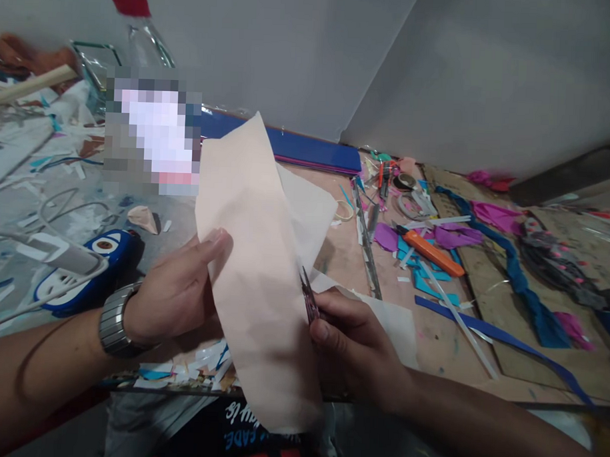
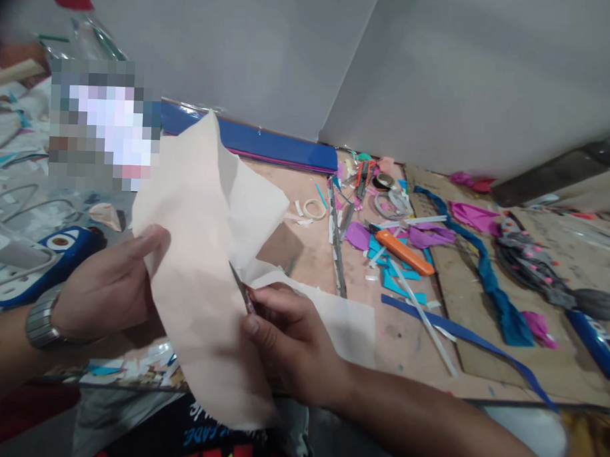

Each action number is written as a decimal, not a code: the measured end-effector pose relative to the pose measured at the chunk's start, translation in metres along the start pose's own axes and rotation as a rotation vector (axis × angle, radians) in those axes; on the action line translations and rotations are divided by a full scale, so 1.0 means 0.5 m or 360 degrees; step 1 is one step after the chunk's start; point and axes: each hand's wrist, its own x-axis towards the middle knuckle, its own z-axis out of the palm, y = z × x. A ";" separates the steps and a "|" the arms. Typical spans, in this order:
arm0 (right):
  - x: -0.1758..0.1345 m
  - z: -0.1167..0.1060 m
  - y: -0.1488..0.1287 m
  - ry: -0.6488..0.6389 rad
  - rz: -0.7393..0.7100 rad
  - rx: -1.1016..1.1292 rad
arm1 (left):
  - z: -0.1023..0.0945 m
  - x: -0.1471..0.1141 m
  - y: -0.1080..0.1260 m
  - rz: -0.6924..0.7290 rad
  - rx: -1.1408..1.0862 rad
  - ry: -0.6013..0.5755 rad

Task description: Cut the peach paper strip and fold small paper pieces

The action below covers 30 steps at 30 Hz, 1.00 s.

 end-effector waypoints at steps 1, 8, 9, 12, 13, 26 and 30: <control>0.000 0.000 0.000 0.0017 -0.0019 -0.0035 | -0.001 0.000 -0.001 -0.0006 -0.0001 -0.0004; 0.002 -0.008 0.006 0.0126 -0.0206 -0.0420 | -0.009 0.001 -0.001 0.0031 0.0027 -0.0026; 0.002 -0.009 0.006 0.0130 -0.0209 -0.0439 | -0.009 0.001 0.000 0.0021 0.0012 -0.0043; 0.003 -0.008 0.005 0.0150 -0.0204 -0.0501 | -0.007 0.000 0.000 -0.0016 -0.0024 -0.0024; 0.003 -0.007 0.004 0.0163 -0.0206 -0.0531 | -0.006 -0.001 -0.001 -0.0023 -0.0027 0.0001; 0.003 -0.006 0.002 0.0227 -0.0157 -0.0519 | -0.003 -0.003 -0.002 -0.0005 -0.0014 0.0043; 0.003 -0.007 0.002 0.0187 -0.0100 -0.0530 | -0.001 -0.003 -0.001 -0.0030 -0.0044 0.0036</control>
